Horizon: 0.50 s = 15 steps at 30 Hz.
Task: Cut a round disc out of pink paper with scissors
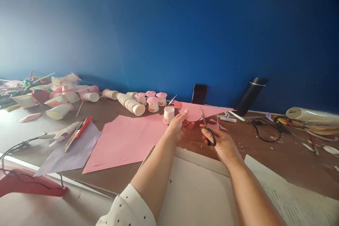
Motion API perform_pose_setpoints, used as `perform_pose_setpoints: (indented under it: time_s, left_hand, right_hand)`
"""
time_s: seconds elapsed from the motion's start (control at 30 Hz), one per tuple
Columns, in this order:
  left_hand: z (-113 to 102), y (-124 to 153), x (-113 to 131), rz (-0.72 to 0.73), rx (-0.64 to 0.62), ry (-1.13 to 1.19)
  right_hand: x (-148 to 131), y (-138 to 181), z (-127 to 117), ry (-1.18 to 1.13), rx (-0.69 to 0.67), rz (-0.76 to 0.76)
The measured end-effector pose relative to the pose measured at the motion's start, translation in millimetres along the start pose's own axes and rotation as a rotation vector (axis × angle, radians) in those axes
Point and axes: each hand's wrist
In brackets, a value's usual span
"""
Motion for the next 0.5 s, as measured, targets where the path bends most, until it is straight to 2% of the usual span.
perform_pose_setpoints:
  time_s: [0.1, 0.23, 0.5]
  left_hand:
    - [8.1, 6.1, -7.9, -0.049, 0.027, 0.103]
    - [12.8, 11.4, -12.6, -0.026, 0.020, 0.151]
    - [9.1, 3.7, -17.5, 0.033, 0.159, 0.145]
  right_hand:
    - [2.2, 0.2, 8.3, -0.005, 0.042, -0.015]
    - [2.3, 0.8, 13.4, -0.004, 0.052, -0.038]
    - [3.0, -1.0, 15.4, 0.105, -0.002, -0.065]
Point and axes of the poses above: each hand's wrist, its own y-axis away from the middle knuckle, its own z-axis out of the palm, x = y × z, and after that the axes turned 9 degrees about z, right-handed
